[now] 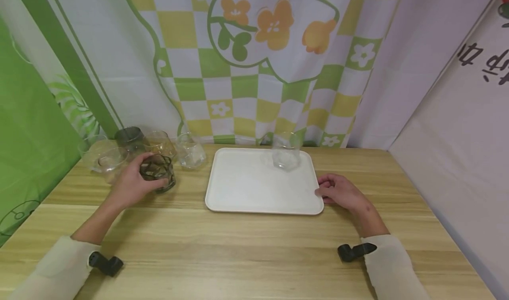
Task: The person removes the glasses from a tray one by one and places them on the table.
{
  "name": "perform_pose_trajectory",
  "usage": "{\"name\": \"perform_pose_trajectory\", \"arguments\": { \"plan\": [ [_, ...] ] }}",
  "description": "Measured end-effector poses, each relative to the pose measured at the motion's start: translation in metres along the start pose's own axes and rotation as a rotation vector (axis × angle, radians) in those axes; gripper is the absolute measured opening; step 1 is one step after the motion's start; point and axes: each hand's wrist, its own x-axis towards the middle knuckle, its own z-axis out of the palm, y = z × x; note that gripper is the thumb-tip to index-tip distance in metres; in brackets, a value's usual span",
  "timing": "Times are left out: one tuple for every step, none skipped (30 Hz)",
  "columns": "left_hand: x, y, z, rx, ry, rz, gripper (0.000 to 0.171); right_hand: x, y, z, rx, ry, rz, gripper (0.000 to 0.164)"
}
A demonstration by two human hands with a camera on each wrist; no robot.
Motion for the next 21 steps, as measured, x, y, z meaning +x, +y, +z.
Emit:
{"name": "perform_pose_trajectory", "arguments": {
  "plan": [
    [0.0,-0.001,0.0,-0.001,-0.002,-0.004,0.092,0.0,0.0,0.0,0.001,0.0,-0.001,0.048],
    [0.0,-0.001,-0.001,-0.001,-0.003,-0.008,0.092,0.0,0.0,0.0,0.004,-0.002,-0.002,0.048],
    [0.0,-0.002,-0.001,-0.004,-0.003,-0.012,0.092,0.0,0.0,0.0,0.006,-0.003,-0.004,0.048],
    [0.0,-0.002,-0.002,-0.007,-0.003,-0.015,0.092,-0.001,0.0,0.0,0.005,-0.003,-0.005,0.048],
    [0.0,-0.003,-0.002,-0.011,-0.004,-0.018,0.092,-0.001,0.0,0.0,0.004,-0.003,-0.005,0.048],
    [0.0,-0.004,-0.002,-0.014,-0.005,-0.02,0.092,-0.001,0.0,0.0,0.004,-0.003,-0.005,0.048],
    [0.0,-0.005,-0.003,-0.015,-0.003,-0.022,0.092,-0.001,0.0,0.0,0.002,-0.002,-0.005,0.048],
    [0.0,-0.006,-0.003,-0.017,-0.002,-0.023,0.092,0.0,-0.001,0.0,0.001,-0.002,-0.004,0.048],
    [-0.001,-0.006,-0.003,-0.021,-0.001,-0.022,0.091,0.0,-0.001,0.0,-0.002,-0.002,-0.003,0.048],
    [-0.001,-0.007,-0.004,-0.02,0.002,-0.022,0.091,0.0,-0.001,0.0,-0.003,0.0,-0.002,0.048],
    [-0.001,-0.009,-0.004,-0.02,0.004,-0.021,0.091,0.0,-0.001,0.0,-0.004,0.002,0.0,0.048],
    [-0.001,-0.01,-0.004,-0.019,0.007,-0.019,0.091,0.0,-0.001,0.0,-0.002,0.003,0.002,0.048],
    [-0.001,-0.011,-0.004,-0.018,0.011,-0.017,0.091,0.0,-0.001,0.0,-0.001,0.004,0.003,0.048],
    [-0.001,-0.011,-0.004,-0.016,0.014,-0.016,0.091,0.0,-0.001,0.0,0.0,0.003,0.0,0.048],
    [-0.001,-0.012,-0.004,-0.013,0.017,-0.017,0.091,0.0,-0.001,0.001,0.003,0.003,-0.003,0.048],
    [-0.001,-0.013,-0.005,-0.007,0.019,-0.017,0.091,0.0,-0.001,0.001,0.007,0.002,-0.007,0.049],
    [-0.001,-0.014,-0.005,-0.003,0.02,-0.019,0.091,0.0,-0.001,0.001,0.011,0.0,-0.01,0.048],
    [-0.001,-0.015,-0.005,0.0,0.022,-0.02,0.091,0.0,-0.001,0.001,0.017,-0.003,-0.015,0.049],
    [-0.001,-0.016,-0.006,0.004,0.024,-0.023,0.092,0.0,-0.001,0.001,0.022,-0.006,-0.02,0.049],
    [-0.001,-0.017,-0.006,0.009,0.024,-0.025,0.092,0.0,0.0,0.001,0.026,-0.008,-0.025,0.049],
    [-0.001,-0.017,-0.007,0.012,0.024,-0.025,0.093,0.0,0.0,0.001,0.032,-0.008,-0.025,0.049]
  ]
}}
